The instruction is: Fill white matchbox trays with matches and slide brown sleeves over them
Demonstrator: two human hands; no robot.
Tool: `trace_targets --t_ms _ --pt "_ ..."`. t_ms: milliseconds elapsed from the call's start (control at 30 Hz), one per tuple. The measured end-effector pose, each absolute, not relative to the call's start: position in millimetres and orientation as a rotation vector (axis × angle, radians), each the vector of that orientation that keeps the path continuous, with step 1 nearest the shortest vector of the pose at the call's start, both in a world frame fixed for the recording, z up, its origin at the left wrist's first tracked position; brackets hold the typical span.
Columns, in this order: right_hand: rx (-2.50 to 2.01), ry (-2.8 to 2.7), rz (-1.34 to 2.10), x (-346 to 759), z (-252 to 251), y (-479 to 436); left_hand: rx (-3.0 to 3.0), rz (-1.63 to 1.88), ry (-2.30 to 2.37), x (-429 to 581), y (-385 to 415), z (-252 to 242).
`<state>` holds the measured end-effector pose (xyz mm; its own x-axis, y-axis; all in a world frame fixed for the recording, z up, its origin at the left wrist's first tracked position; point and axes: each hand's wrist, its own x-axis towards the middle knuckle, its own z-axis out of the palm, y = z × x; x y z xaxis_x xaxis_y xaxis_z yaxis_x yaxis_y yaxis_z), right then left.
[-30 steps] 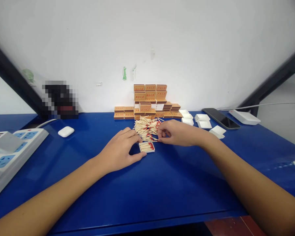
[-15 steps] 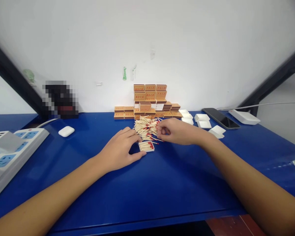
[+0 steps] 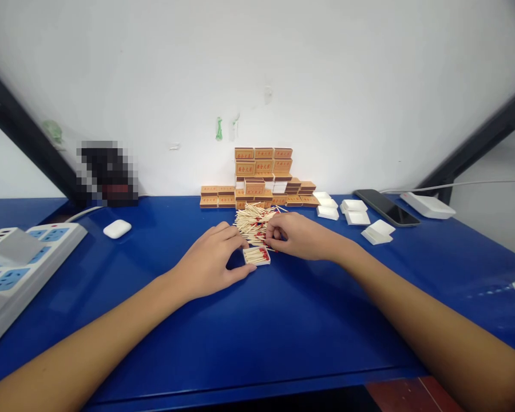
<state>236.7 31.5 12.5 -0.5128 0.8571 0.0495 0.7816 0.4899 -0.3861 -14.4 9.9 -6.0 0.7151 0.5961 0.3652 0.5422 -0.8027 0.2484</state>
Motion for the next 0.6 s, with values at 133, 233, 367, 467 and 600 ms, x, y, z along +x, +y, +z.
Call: trace_targets --t_ms 133,233,367,467,600 --pt "-1.396 -2.490 0.479 242.8 17.4 32.2 2.801 0.668 0.934 -14.5 10.5 -6.7" --pt "-1.412 -2.466 0.499 252.0 24.8 33.0 2.797 0.658 0.938 -14.2 10.8 -6.9" --pt "-1.491 -2.542 0.622 260.5 31.0 34.0 2.809 0.660 0.930 -14.0 10.5 -6.7" --pt "-1.474 -2.557 0.669 261.8 30.8 35.2 2.806 0.656 0.941 -14.4 10.2 -6.9" --pt "-1.433 -2.530 0.648 262.1 29.8 36.6 2.802 0.649 0.941 -14.6 10.5 -7.6"
